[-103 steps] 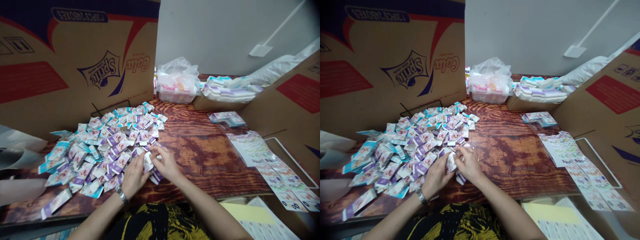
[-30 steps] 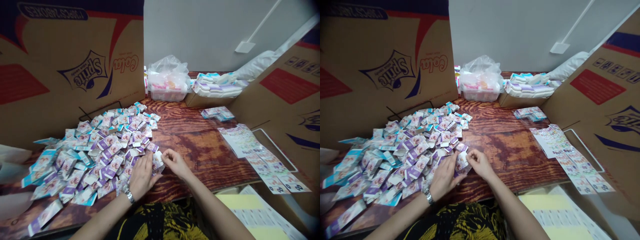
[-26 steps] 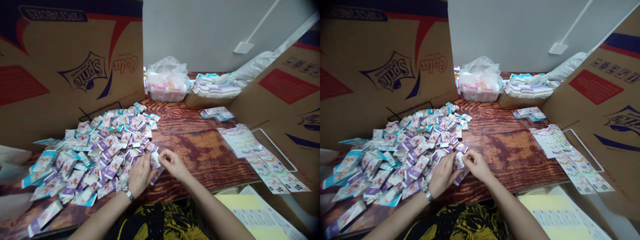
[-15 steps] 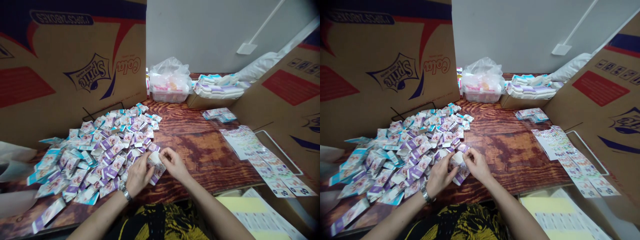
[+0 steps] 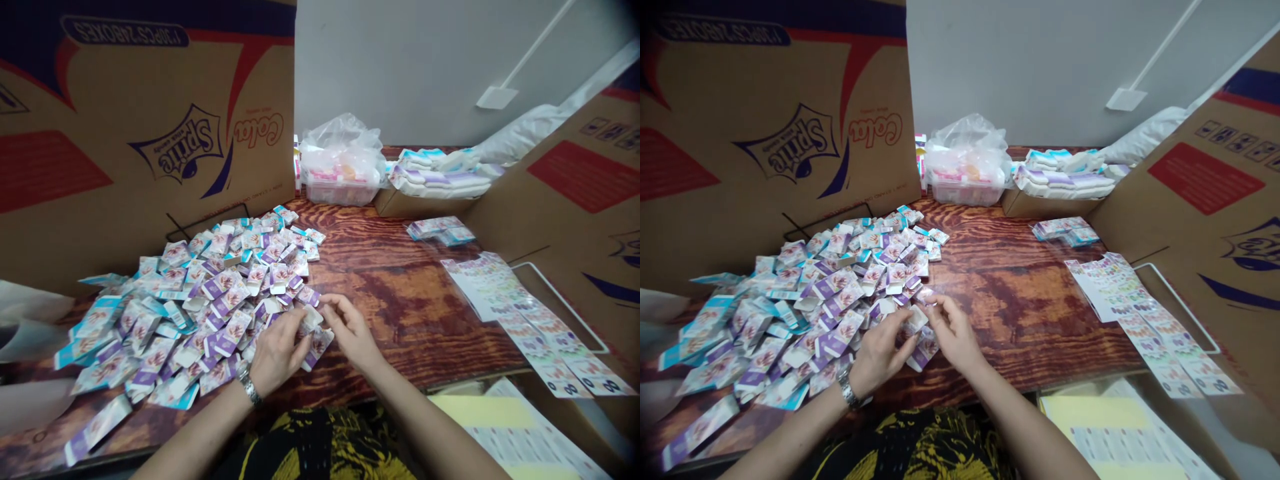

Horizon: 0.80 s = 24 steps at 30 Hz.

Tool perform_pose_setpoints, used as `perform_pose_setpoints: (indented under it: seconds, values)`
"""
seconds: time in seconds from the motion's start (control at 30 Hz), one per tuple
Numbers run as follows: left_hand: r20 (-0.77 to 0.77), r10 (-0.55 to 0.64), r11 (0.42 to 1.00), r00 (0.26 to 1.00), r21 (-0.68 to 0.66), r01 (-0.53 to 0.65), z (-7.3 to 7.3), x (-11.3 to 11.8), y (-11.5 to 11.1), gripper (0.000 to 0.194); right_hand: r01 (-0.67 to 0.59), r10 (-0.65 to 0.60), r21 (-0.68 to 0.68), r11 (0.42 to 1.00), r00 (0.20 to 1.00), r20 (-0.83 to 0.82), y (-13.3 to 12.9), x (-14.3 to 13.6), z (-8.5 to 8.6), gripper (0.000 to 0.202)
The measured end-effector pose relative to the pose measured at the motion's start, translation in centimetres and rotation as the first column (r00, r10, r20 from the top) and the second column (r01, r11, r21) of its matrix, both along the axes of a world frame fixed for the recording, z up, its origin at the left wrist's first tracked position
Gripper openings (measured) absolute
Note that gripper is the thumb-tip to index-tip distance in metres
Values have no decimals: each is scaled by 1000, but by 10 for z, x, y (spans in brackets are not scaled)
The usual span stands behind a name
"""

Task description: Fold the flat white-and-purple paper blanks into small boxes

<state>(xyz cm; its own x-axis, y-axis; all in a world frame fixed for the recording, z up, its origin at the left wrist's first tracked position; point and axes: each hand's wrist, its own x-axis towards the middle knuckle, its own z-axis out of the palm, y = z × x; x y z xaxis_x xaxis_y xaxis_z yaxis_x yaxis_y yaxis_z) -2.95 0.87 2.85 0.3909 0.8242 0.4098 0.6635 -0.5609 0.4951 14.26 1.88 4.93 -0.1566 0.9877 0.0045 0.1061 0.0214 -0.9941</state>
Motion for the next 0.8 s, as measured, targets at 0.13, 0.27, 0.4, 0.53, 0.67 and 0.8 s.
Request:
perform_pose_setpoints:
  seconds: [0.13, 0.27, 0.4, 0.53, 0.67, 0.8]
  values:
    - [-34, 47, 999, 998, 15, -47, 1, 1, -2, 49, -64, 65, -17, 998, 995, 71, 6, -2, 7, 18]
    - [-58, 74, 997, 996, 6, -74, 1, 2, -3, 58, -33, -17, 149, 988, 945, 326, 3, -5, 17, 15]
    - [-88, 59, 998, 994, 41, -56, 0, 4, -3, 57, -44, -61, 260, 965, 921, 384, -2, -11, 20, 20]
    - [-79, 64, 998, 995, 17, -63, 0, 4, -1, 57, -87, -42, 328, 940, 929, 368, -7, -14, 15, 28]
    - [-61, 96, 993, 994, -61, -99, -1, 0, 2, 56, -210, -1, 401, 892, 884, 467, -15, -18, 6, 40]
    - [-84, 79, 994, 993, -75, -85, -1, -1, 3, 56, -271, 23, 422, 865, 861, 507, -17, -15, 4, 46]
